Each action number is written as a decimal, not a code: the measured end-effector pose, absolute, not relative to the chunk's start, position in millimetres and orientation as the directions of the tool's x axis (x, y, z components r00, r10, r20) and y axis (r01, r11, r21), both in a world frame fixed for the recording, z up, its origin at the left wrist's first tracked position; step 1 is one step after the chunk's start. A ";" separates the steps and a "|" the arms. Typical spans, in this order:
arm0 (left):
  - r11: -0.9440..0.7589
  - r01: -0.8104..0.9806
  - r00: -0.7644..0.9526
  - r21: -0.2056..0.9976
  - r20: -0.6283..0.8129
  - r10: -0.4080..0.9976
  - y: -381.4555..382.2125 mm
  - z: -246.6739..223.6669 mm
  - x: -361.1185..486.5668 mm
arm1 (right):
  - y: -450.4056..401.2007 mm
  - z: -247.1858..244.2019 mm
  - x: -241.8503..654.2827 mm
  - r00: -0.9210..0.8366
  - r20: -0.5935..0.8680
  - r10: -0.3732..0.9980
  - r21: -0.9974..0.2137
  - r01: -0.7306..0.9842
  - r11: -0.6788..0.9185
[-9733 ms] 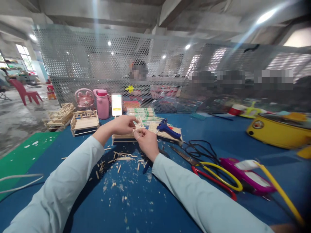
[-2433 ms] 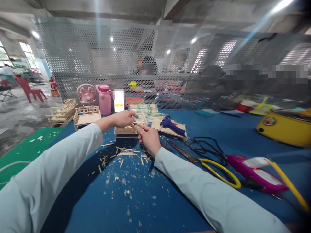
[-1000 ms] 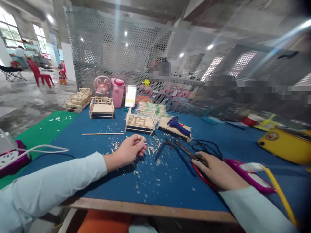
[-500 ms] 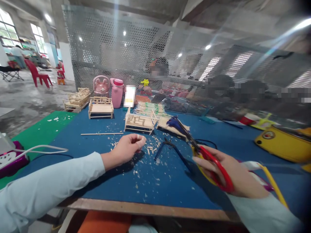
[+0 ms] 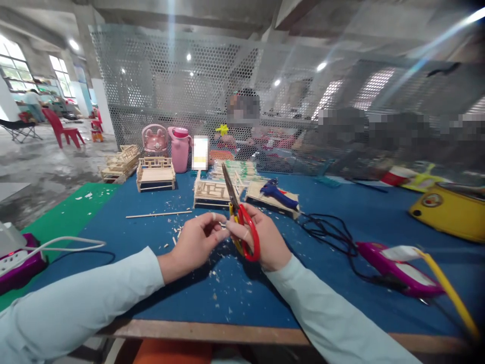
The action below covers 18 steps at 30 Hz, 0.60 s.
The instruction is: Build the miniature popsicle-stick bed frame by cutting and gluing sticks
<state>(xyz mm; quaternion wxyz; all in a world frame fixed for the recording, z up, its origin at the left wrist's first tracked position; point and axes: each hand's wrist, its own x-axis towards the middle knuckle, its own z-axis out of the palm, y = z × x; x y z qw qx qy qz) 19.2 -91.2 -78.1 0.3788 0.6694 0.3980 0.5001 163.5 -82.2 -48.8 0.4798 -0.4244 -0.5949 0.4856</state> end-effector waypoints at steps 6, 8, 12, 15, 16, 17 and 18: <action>-0.249 -0.175 0.126 0.953 0.272 0.954 -87.4 -79.5 23.9 | -85.4 -56.1 159.6 -0.159 0.116 0.980 -0.985 -0.147 0.092; -0.209 -0.192 0.197 0.959 0.246 0.949 -88.5 -79.4 24.0 | -84.8 -59.4 157.2 -0.135 0.115 0.984 -0.972 -0.219 0.084; -0.253 -0.153 0.238 0.955 0.285 0.929 -93.7 -76.6 23.8 | -85.6 -62.4 154.2 -0.132 0.108 0.985 -0.960 -0.271 0.069; -0.234 -0.148 0.195 0.961 0.260 0.946 -95.1 -72.3 22.8 | -88.9 -60.7 153.8 -0.156 0.097 0.983 -0.977 -0.204 0.064; -0.205 -0.173 0.179 0.963 0.235 0.955 -94.5 -71.0 21.9 | -90.1 -59.8 154.1 -0.166 0.097 0.981 -0.981 -0.180 0.067; -0.172 -0.201 0.166 0.964 0.206 0.964 -93.2 -69.9 20.6 | -91.3 -58.7 154.7 -0.177 0.099 0.979 -0.985 -0.157 0.071; -0.141 -0.223 0.155 0.965 0.178 0.972 -91.6 -69.2 18.8 | -92.2 -57.5 155.7 -0.190 0.099 0.977 -0.988 -0.136 0.073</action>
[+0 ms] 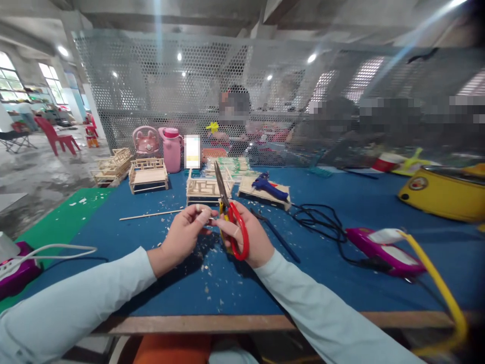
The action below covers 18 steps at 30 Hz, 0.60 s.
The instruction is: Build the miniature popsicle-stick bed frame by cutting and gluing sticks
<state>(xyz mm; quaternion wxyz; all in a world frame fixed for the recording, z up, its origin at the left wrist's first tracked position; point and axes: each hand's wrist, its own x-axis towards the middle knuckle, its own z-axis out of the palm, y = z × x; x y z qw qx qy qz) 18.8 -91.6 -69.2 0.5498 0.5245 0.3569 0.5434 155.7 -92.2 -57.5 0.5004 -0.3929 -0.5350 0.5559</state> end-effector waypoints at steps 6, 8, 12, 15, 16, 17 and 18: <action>-0.100 -0.174 0.134 0.980 0.125 0.983 -80.9 -73.7 7.6 | -91.5 -48.4 171.5 -0.220 0.090 0.971 -0.996 -0.045 0.082; -0.072 -0.174 0.161 0.982 0.100 0.982 -80.1 -76.4 7.6 | -88.1 -46.7 179.8 -0.203 0.140 0.969 -0.988 -0.098 0.122; 0.009 -0.165 0.207 0.986 0.026 0.978 -82.7 -78.9 11.5 | -82.9 -46.6 192.6 -0.156 0.246 0.957 -0.960 -0.178 0.218; 0.036 -0.124 0.213 0.992 -0.009 0.977 -84.9 -79.1 12.6 | -83.8 -47.9 193.9 -0.159 0.302 0.940 -0.951 0.021 0.309; 0.025 -0.114 0.215 0.993 0.000 0.977 -85.2 -79.1 12.4 | -84.5 -48.5 193.1 -0.165 0.336 0.927 -0.927 0.117 0.357; 0.007 -0.112 0.214 0.994 0.018 0.977 -85.2 -79.2 12.1 | -85.1 -49.2 192.0 -0.173 0.378 0.909 -0.888 0.211 0.409; -0.014 -0.117 0.212 0.993 0.039 0.976 -85.0 -79.1 11.9 | -85.4 -49.9 190.9 -0.185 0.419 0.889 -0.836 0.302 0.457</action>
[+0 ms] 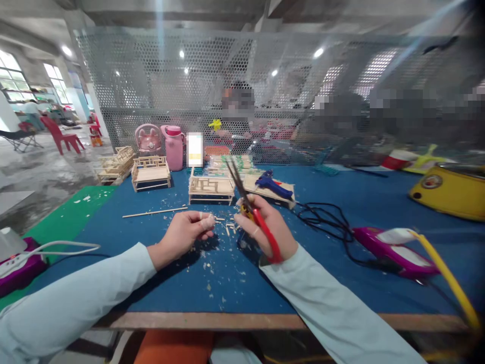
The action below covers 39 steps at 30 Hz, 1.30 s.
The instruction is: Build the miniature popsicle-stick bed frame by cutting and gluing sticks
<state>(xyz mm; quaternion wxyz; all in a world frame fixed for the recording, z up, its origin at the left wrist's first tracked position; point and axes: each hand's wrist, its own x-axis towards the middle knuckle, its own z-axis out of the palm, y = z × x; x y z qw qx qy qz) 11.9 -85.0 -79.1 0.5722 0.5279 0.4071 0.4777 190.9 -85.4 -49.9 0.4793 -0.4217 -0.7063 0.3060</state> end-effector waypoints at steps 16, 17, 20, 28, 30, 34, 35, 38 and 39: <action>-0.068 -0.023 0.159 0.997 0.071 0.985 -79.4 -81.1 11.1 | -83.6 -59.2 188.2 -0.491 0.392 0.778 -0.378 0.685 0.623; -0.076 -0.001 0.154 0.997 0.075 0.985 -79.3 -81.6 10.9 | -83.7 -59.3 188.4 -0.500 0.384 0.776 -0.374 0.684 0.626; -0.113 0.069 0.155 0.991 0.101 0.983 -80.1 -81.9 10.1 | -83.5 -59.2 189.2 -0.505 0.372 0.779 -0.364 0.693 0.623; -0.201 0.204 0.144 0.958 0.173 0.974 -85.1 -78.0 8.9 | -83.1 -58.9 190.9 -0.511 0.384 0.769 -0.358 0.685 0.634; -0.216 0.200 0.146 0.956 0.189 0.971 -85.4 -77.8 8.8 | -83.6 -58.6 191.4 -0.512 0.390 0.765 -0.361 0.680 0.639; -0.309 0.210 0.145 0.928 0.283 0.948 -86.4 -76.1 8.4 | -85.2 -56.7 191.9 -0.513 0.398 0.761 -0.355 0.679 0.643; -0.336 0.205 0.147 0.919 0.310 0.939 -86.8 -75.4 8.3 | -85.7 -56.0 191.8 -0.514 0.397 0.760 -0.352 0.680 0.643; -0.381 0.188 0.157 0.905 0.355 0.921 -87.7 -73.5 8.4 | -86.6 -54.0 191.4 -0.530 0.396 0.749 -0.341 0.672 0.657; -0.383 0.183 0.163 0.905 0.357 0.920 -87.9 -73.0 8.5 | -86.6 -53.5 191.3 -0.538 0.400 0.742 -0.338 0.666 0.665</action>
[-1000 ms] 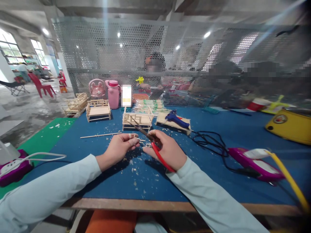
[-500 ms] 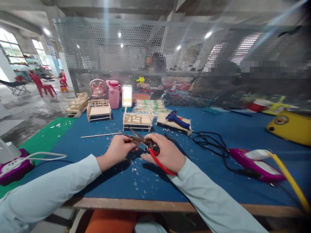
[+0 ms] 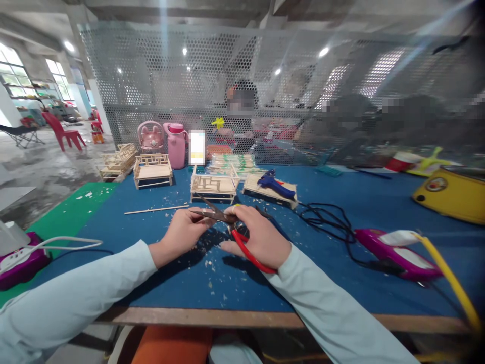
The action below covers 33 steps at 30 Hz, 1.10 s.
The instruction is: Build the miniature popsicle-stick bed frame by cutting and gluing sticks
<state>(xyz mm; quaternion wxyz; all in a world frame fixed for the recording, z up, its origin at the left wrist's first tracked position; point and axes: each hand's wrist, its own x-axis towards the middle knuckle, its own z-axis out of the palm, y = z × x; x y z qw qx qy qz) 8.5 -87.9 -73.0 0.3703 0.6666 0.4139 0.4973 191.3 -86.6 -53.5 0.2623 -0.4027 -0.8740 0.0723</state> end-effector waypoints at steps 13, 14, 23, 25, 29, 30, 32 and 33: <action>-0.370 0.255 0.121 0.893 0.351 0.929 -89.5 -71.0 7.1 | -85.0 -57.9 191.5 -0.559 0.489 0.670 -0.200 0.676 0.709; -0.369 0.256 0.118 0.894 0.350 0.929 -89.1 -71.7 7.0 | -85.2 -58.2 191.1 -0.559 0.489 0.670 -0.195 0.679 0.708; -0.421 0.209 0.141 0.883 0.398 0.906 -87.6 -73.2 6.9 | -83.7 -58.8 189.9 -0.570 0.511 0.643 -0.193 0.653 0.732; -0.418 0.209 0.139 0.884 0.396 0.908 -88.0 -72.6 6.8 | -83.4 -58.6 190.4 -0.573 0.512 0.640 -0.196 0.647 0.737; -0.424 0.202 0.170 0.883 0.395 0.903 -89.4 -69.6 5.9 | -82.9 -58.4 191.8 -0.579 0.505 0.640 -0.199 0.644 0.739; -0.430 0.205 0.180 0.879 0.398 0.900 -89.8 -68.7 5.5 | -82.9 -58.5 192.0 -0.581 0.503 0.640 -0.201 0.641 0.741; -0.446 0.216 0.197 0.868 0.409 0.891 -90.4 -67.3 4.7 | -82.9 -58.5 192.3 -0.583 0.499 0.641 -0.213 0.634 0.743; -0.457 0.223 0.204 0.861 0.417 0.886 -90.6 -66.8 4.4 | -83.1 -58.4 192.3 -0.584 0.497 0.642 -0.222 0.629 0.745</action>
